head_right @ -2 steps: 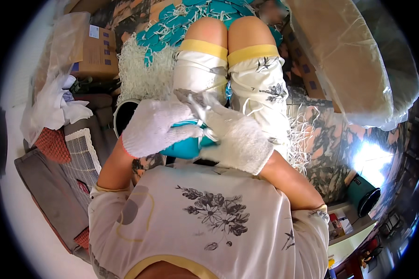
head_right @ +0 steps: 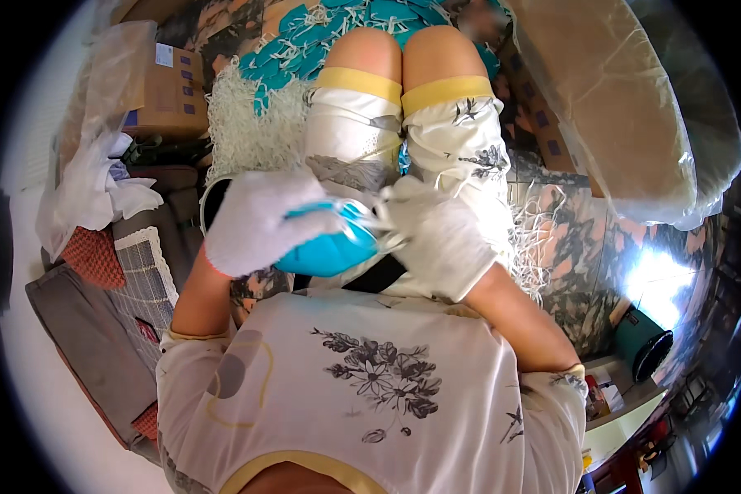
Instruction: The person assembles face masks by hand. They pick up teal fabric masks and white elastic straps from a pile on their lap, joining them together and placing the items aside while sitting on a tiled floor.
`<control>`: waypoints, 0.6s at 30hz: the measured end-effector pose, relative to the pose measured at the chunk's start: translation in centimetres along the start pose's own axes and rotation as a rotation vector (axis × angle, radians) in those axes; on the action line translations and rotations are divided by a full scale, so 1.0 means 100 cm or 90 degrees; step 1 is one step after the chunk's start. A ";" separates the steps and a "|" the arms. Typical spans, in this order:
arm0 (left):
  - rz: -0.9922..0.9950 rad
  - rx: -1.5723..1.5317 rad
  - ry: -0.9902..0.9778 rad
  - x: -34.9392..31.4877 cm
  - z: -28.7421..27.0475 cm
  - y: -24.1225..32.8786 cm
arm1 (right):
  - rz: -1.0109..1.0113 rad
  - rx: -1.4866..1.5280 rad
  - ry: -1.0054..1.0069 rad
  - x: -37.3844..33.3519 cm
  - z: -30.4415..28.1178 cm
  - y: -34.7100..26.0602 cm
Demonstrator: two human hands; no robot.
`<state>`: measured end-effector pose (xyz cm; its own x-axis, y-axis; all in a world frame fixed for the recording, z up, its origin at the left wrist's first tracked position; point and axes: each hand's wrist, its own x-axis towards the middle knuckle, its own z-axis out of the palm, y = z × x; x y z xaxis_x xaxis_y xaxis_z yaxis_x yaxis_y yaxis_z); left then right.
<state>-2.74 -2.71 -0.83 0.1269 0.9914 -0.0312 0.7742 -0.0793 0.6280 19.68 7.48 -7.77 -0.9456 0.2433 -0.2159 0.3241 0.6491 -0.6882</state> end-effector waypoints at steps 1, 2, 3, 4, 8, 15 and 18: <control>-0.026 -0.007 -0.001 -0.001 -0.005 -0.002 | -0.050 0.146 0.067 -0.003 -0.004 0.011; -0.105 -0.042 0.022 -0.004 -0.002 -0.007 | -0.100 0.293 0.133 -0.004 -0.006 0.016; -0.106 -0.043 0.022 -0.003 0.001 -0.008 | -0.099 0.292 0.132 -0.007 -0.007 0.015; -0.089 -0.099 0.013 -0.001 0.005 -0.008 | -0.033 0.610 0.105 -0.011 -0.013 0.005; -0.083 -0.144 -0.034 -0.001 0.024 -0.007 | 0.051 0.924 0.114 -0.008 -0.019 -0.019; -0.049 -0.281 -0.154 -0.026 0.033 0.013 | -0.052 1.138 0.014 -0.031 -0.006 -0.028; 0.080 -0.193 -0.137 -0.041 0.038 0.009 | 0.141 1.035 -0.054 -0.060 -0.031 -0.050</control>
<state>-0.21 -7.25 -3.07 0.3619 0.9286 -0.0815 0.5295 -0.1328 0.8378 23.77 5.02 -0.85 -0.9041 0.1490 -0.4005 0.1299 -0.7970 -0.5898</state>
